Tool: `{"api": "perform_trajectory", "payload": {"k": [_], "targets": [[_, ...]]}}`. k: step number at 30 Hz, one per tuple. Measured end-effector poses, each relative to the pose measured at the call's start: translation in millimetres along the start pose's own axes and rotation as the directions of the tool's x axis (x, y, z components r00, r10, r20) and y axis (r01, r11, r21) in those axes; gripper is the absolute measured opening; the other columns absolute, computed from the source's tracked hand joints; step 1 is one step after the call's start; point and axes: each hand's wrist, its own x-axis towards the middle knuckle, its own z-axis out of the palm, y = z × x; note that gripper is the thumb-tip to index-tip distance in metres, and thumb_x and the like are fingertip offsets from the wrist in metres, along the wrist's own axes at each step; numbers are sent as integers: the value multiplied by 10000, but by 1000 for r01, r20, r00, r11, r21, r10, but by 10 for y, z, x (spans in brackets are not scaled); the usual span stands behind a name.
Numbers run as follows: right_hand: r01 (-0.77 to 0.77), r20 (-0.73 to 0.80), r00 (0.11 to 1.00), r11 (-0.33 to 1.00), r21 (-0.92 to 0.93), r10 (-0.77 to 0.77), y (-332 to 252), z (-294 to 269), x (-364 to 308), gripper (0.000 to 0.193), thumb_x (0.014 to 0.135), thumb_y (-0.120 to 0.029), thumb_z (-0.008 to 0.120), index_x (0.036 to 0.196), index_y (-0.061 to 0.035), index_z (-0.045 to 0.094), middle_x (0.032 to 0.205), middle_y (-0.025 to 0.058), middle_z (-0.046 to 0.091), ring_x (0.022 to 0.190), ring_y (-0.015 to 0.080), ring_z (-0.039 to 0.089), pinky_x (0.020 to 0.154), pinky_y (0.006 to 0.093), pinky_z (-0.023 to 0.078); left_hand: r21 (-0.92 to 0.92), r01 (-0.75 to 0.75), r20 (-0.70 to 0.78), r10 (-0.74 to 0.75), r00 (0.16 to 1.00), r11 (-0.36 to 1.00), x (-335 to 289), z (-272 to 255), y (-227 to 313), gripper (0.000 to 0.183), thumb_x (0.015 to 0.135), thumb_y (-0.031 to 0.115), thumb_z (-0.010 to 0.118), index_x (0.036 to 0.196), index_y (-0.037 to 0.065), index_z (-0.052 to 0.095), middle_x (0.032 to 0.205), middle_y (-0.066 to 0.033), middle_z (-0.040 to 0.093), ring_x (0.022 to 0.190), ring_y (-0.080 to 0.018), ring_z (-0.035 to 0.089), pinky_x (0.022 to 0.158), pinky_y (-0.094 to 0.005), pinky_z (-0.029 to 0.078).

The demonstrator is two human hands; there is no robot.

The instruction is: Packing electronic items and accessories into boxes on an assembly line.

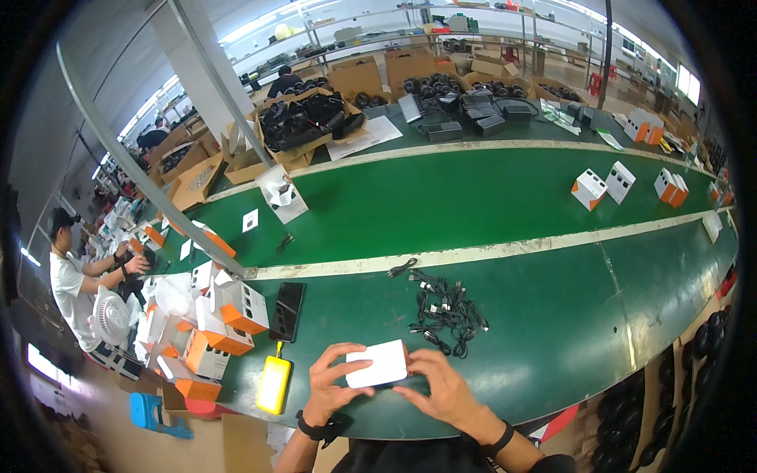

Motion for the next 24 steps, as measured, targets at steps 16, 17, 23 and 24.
{"api": "perform_trajectory", "payload": {"k": [16,17,23,24], "targets": [[209,256,952,967,-145,-167,93,-132,383,402,873,-89,827,1270,-137,780,1324,32,701,942,199,658,640,315,609,211,-27,85,10,996,977,37,-45,140,383,817,83,753,1188,103,846,1358,-221,694,1243,-440,671,1058,-505,548],[218,234,957,956,-198,-170,55,-107,349,403,869,-89,830,1266,-143,782,1317,27,709,952,201,660,646,312,611,259,-63,128,31,991,964,25,-83,127,392,812,85,751,1192,113,847,1372,-219,696,1240,-443,673,1051,-509,554],[233,194,964,926,-297,-180,73,-98,317,391,876,-102,834,1261,-148,782,1343,40,712,1039,235,661,726,326,628,309,-88,155,41,987,947,-15,-53,74,405,817,112,761,1210,155,849,1418,-212,692,1235,-444,680,1036,-524,568],[220,218,962,939,-265,-164,72,-128,320,381,882,-111,835,1258,-136,780,1398,70,687,1081,253,664,769,348,637,326,-114,176,58,983,939,-3,-57,62,403,819,122,770,1212,167,850,1432,-215,685,1240,-445,678,1037,-524,568]]}}
